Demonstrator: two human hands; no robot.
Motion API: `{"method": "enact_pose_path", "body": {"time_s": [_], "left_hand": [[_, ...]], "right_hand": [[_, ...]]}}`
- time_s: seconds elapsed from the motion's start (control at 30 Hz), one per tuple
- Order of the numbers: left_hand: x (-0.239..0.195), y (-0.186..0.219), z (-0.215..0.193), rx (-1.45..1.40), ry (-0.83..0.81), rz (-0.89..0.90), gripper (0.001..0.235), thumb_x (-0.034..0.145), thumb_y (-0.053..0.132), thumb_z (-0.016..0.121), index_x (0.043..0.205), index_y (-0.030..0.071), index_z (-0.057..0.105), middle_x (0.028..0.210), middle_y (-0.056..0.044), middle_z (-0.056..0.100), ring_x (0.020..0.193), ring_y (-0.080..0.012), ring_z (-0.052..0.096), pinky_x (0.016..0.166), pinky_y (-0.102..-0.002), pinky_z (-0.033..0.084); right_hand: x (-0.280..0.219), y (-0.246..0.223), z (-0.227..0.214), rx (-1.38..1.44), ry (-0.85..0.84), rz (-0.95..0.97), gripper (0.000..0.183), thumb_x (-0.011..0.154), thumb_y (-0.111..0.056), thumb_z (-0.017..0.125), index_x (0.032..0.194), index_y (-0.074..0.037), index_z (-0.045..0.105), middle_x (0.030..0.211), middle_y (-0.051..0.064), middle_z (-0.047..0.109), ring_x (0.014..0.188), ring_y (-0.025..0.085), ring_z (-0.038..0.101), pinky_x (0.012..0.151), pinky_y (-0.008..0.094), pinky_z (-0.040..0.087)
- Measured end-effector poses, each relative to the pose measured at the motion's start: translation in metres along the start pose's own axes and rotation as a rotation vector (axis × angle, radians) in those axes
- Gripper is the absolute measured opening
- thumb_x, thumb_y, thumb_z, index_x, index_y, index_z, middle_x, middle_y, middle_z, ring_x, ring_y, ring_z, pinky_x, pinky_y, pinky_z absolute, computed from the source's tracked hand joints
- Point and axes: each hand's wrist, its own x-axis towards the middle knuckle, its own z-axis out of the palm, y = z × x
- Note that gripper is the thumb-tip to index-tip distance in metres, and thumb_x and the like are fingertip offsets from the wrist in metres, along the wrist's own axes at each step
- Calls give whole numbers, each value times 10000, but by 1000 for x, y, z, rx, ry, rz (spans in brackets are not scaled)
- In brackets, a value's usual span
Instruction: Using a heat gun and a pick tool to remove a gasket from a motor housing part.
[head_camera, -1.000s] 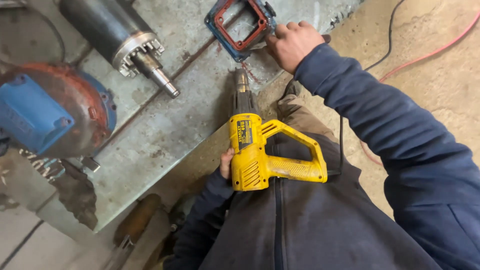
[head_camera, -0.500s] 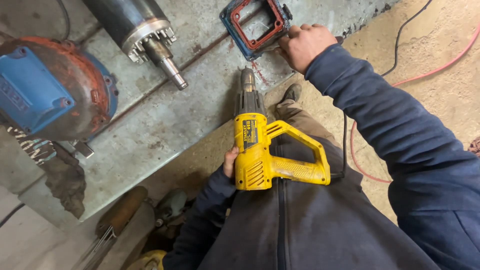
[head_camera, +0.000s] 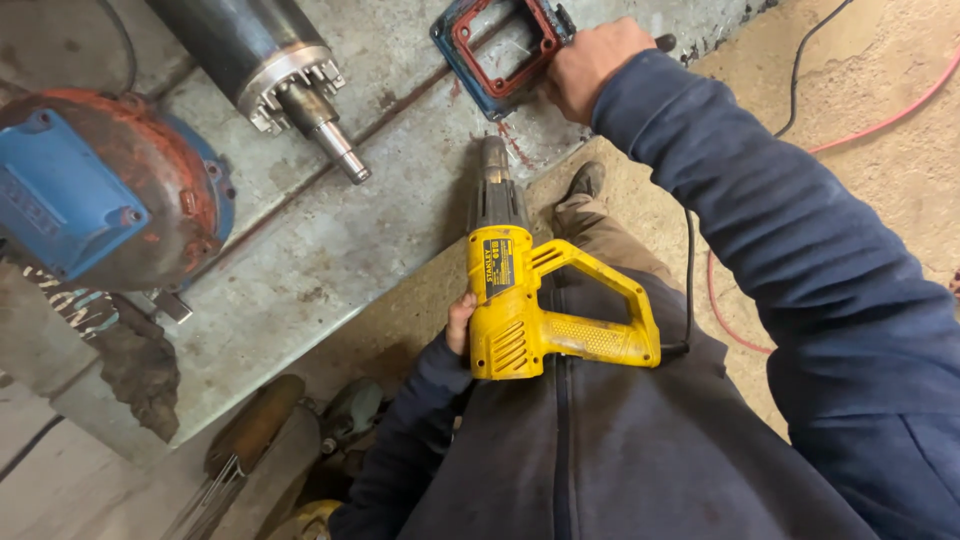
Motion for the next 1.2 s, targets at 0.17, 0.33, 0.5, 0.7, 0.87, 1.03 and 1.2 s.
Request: {"method": "enact_pose_path", "body": {"time_s": [0.17, 0.33, 0.5, 0.7, 0.87, 1.03, 1.2], "left_hand": [[-6, -4, -12, 14, 28, -14, 702, 962, 471, 562, 1455, -27, 509, 1397, -192, 621, 1258, -313, 633, 1120, -456, 499], [-8, 13, 19, 26, -41, 11, 801, 936, 560, 548, 1489, -17, 483, 1431, -175, 609, 1280, -296, 627, 1120, -442, 500], [-11, -14, -35, 33, 103, -47, 785, 923, 570, 596, 1441, -16, 527, 1364, -168, 636, 1225, -297, 636, 1111, -453, 499], [-8, -1, -42, 153, -2, 19, 884, 864, 661, 596, 1413, -31, 558, 1352, -169, 663, 1226, -284, 657, 1104, -431, 511], [-12, 12, -39, 147, 55, -87, 808, 831, 568, 635, 1394, -6, 551, 1331, -173, 666, 1198, -292, 657, 1069, -432, 513], [-28, 1, -83, 238, 231, -74, 720, 849, 476, 686, 1351, -28, 572, 1289, -197, 670, 1157, -315, 663, 1042, -448, 514], [-30, 25, -19, 148, 174, -9, 585, 829, 381, 677, 1282, 18, 602, 1264, -143, 693, 1159, -283, 673, 1026, -423, 535]], "right_hand": [[-27, -1, -9, 120, -143, -30, 505, 1014, -605, 529, 991, -188, 814, 765, 148, 738, 682, 352, 720, 649, 474, 586], [-56, 13, 32, 346, -26, 28, 463, 1032, -552, 546, 1061, -167, 801, 710, 128, 726, 657, 365, 702, 648, 488, 572], [-95, 41, 115, 741, 420, 160, 291, 1127, -300, 590, 1092, -59, 749, 924, 175, 713, 830, 366, 683, 731, 468, 550], [-118, 43, 235, 1465, 406, 616, 248, 1076, -309, 603, 1037, -63, 604, 707, -3, 522, 549, 103, 469, 501, 300, 401], [-90, 41, 295, 1753, 538, 648, 293, 1083, -370, 578, 996, -93, 625, 691, -40, 556, 549, 67, 475, 495, 253, 386], [-65, 49, 305, 1780, 666, 657, 337, 1057, -390, 614, 956, -71, 656, 682, -28, 590, 547, 74, 511, 499, 256, 408], [-61, 47, 316, 1851, 702, 661, 385, 1022, -400, 670, 880, -42, 679, 659, -18, 591, 531, 74, 496, 493, 258, 380]]}}
